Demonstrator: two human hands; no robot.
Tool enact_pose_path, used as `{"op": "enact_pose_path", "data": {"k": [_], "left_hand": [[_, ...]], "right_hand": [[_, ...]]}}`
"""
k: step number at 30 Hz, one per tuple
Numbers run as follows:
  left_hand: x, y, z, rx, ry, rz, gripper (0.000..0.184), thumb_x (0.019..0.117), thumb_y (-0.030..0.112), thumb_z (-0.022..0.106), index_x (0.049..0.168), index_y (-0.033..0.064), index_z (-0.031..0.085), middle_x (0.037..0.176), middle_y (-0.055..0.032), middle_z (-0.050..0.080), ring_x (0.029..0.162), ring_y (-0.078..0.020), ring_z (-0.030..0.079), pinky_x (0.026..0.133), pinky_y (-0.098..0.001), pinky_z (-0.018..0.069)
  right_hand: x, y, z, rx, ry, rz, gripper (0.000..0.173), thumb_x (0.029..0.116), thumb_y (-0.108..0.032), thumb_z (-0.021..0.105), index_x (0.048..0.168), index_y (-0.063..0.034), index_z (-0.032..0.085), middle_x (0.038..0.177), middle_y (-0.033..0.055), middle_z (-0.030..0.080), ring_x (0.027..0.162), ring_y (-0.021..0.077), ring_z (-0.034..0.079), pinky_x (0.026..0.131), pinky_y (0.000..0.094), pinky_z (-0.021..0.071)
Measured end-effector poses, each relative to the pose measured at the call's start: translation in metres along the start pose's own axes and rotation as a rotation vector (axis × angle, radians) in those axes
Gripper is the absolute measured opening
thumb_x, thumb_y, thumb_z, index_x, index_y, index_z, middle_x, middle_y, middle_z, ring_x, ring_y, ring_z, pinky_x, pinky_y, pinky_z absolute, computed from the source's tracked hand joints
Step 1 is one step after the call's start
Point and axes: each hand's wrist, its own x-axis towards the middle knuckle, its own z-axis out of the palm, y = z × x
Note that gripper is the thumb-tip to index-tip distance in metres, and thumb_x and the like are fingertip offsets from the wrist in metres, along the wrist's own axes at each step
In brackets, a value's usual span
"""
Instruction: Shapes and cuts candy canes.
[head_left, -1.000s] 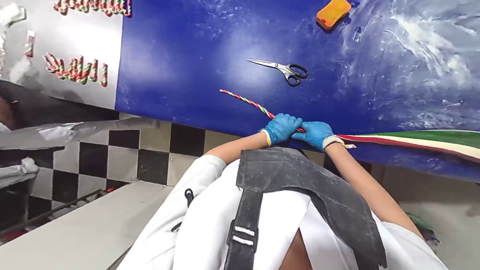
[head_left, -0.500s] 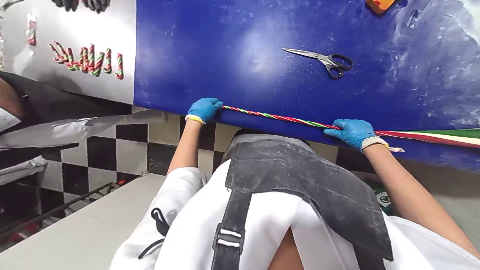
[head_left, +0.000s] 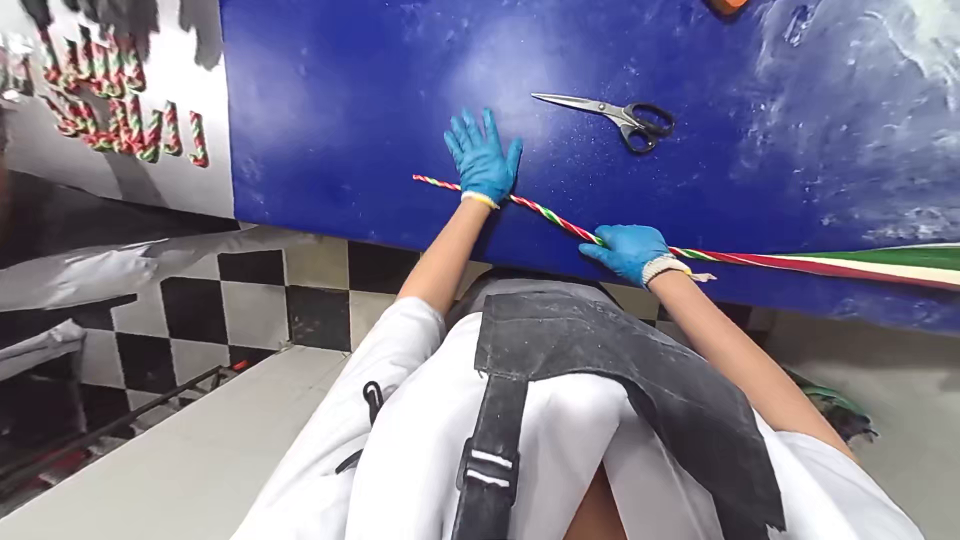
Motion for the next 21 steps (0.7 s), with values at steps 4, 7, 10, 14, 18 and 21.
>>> {"op": "enact_pose_path", "data": {"k": [4, 7, 10, 14, 18, 21], "left_hand": [[0.015, 0.010, -0.019, -0.169, -0.091, 0.402, 0.064, 0.1055, 0.054, 0.037, 0.151, 0.0122, 0.051, 0.154, -0.0168, 0.051, 0.146, -0.0351, 0.043, 0.123, -0.0557, 0.0281], [-0.051, 0.019, -0.029, -0.181, -0.352, 0.812, 0.054, 0.1056, 0.050, 0.043, 0.146, 0.0171, 0.056, 0.131, -0.0126, 0.068, 0.125, -0.0329, 0.061, 0.109, -0.0555, 0.0446], [-0.102, -0.001, -0.023, -0.133, -0.519, 0.814, 0.042, 0.1081, 0.043, 0.041, 0.121, 0.0115, 0.066, 0.101, -0.0124, 0.073, 0.097, -0.0337, 0.072, 0.082, -0.0560, 0.0571], [-0.096, -0.059, -0.042, -0.243, -0.720, 0.692, 0.051, 0.1092, 0.050, 0.035, 0.119, 0.0131, 0.068, 0.100, -0.0120, 0.073, 0.098, -0.0320, 0.072, 0.083, -0.0593, 0.0556], [-0.067, -0.150, -0.077, -0.348, -0.874, 0.457, 0.043, 0.1078, 0.044, 0.044, 0.117, 0.0136, 0.073, 0.110, -0.0102, 0.074, 0.107, -0.0260, 0.070, 0.097, -0.0563, 0.0528], [-0.055, -0.233, -0.102, -0.342, -0.892, 0.089, 0.042, 0.1086, 0.041, 0.046, 0.116, 0.0098, 0.073, 0.113, -0.0113, 0.073, 0.108, -0.0249, 0.069, 0.101, -0.0538, 0.0521]], "right_hand": [[0.021, -0.038, -0.010, 0.083, 0.032, -0.058, 0.060, 0.1049, -0.063, 0.036, 0.116, -0.0112, 0.064, 0.100, 0.0178, 0.071, 0.099, 0.0396, 0.069, 0.080, 0.0635, 0.0506], [0.029, -0.049, -0.008, 0.109, 0.097, -0.076, 0.052, 0.1055, -0.058, 0.043, 0.118, -0.0131, 0.065, 0.101, 0.0164, 0.072, 0.098, 0.0391, 0.070, 0.081, 0.0641, 0.0522], [0.029, -0.047, 0.000, 0.011, 0.127, -0.169, 0.052, 0.1046, -0.060, 0.043, 0.109, -0.0137, 0.067, 0.093, 0.0137, 0.072, 0.092, 0.0370, 0.071, 0.075, 0.0617, 0.0524], [0.033, -0.047, 0.008, -0.065, 0.145, -0.245, 0.052, 0.1059, -0.058, 0.041, 0.101, -0.0132, 0.067, 0.087, 0.0119, 0.071, 0.087, 0.0353, 0.070, 0.072, 0.0599, 0.0518], [0.032, -0.053, 0.003, -0.075, 0.105, -0.201, 0.053, 0.1062, -0.058, 0.041, 0.100, -0.0121, 0.066, 0.086, 0.0132, 0.070, 0.087, 0.0365, 0.070, 0.072, 0.0607, 0.0512], [0.031, -0.057, -0.001, -0.089, 0.055, -0.162, 0.054, 0.1065, -0.059, 0.038, 0.102, -0.0124, 0.065, 0.089, 0.0138, 0.069, 0.089, 0.0368, 0.069, 0.073, 0.0607, 0.0507]]}}
